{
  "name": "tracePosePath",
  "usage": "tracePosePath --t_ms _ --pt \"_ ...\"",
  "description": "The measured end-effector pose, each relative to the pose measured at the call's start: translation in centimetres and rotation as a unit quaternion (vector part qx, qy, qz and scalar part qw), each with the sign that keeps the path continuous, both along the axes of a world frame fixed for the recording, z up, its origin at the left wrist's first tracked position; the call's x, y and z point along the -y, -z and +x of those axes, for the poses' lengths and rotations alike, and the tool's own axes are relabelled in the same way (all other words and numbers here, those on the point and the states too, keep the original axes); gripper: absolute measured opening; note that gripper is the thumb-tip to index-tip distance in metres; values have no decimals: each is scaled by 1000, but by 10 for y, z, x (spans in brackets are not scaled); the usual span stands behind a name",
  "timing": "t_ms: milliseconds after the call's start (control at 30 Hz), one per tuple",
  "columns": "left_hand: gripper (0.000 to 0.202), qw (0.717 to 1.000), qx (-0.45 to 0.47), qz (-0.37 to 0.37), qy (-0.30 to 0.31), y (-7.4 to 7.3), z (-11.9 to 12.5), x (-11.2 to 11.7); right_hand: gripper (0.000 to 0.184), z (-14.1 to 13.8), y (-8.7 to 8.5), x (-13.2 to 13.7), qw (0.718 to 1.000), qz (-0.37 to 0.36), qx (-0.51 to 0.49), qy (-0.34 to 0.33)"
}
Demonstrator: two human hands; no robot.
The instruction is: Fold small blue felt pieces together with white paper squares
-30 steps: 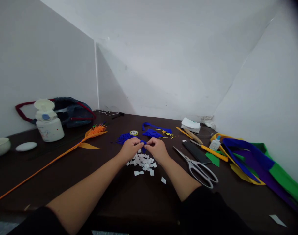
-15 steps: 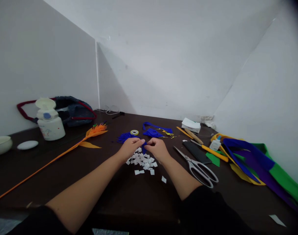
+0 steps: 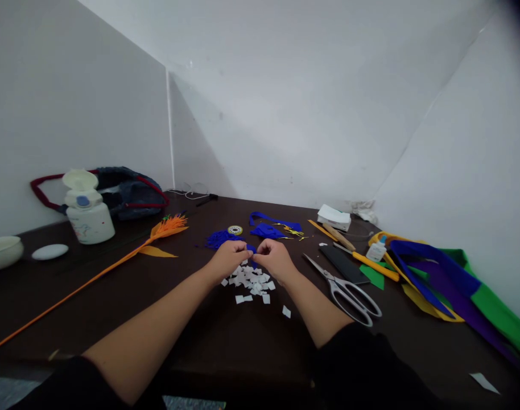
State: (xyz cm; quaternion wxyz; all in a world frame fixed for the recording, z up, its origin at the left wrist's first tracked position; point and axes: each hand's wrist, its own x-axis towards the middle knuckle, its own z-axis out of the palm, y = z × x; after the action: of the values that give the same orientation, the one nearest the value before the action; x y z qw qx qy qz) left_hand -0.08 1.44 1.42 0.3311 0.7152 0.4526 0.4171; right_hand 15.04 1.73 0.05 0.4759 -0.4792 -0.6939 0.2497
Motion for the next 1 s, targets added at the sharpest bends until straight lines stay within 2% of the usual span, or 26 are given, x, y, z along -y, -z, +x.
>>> tracePosePath --t_ms 100,300,467,600,700,833,1000 --pt "22 999 -28 17 28 1 -2 -1 17 -1 3 -2 1000 1 -8 -3" --pt "25 999 -40 15 16 -2 0 0 15 -1 5 -3 1000 15 20 7" --pt "29 1000 -19 19 -14 1 1 -2 19 -4 3 0 999 11 35 22" --pt "32 999 17 12 -39 5 0 -6 22 -1 4 -2 999 -19 24 -10" --pt "31 997 40 4 -64 5 -2 -8 21 2 2 -1 999 -16 41 -26" --pt "33 996 51 8 -79 3 -1 -7 20 1 -4 4 997 62 36 -10" --pt "33 996 56 20 -63 10 2 -9 17 -6 -7 10 984 160 72 25"
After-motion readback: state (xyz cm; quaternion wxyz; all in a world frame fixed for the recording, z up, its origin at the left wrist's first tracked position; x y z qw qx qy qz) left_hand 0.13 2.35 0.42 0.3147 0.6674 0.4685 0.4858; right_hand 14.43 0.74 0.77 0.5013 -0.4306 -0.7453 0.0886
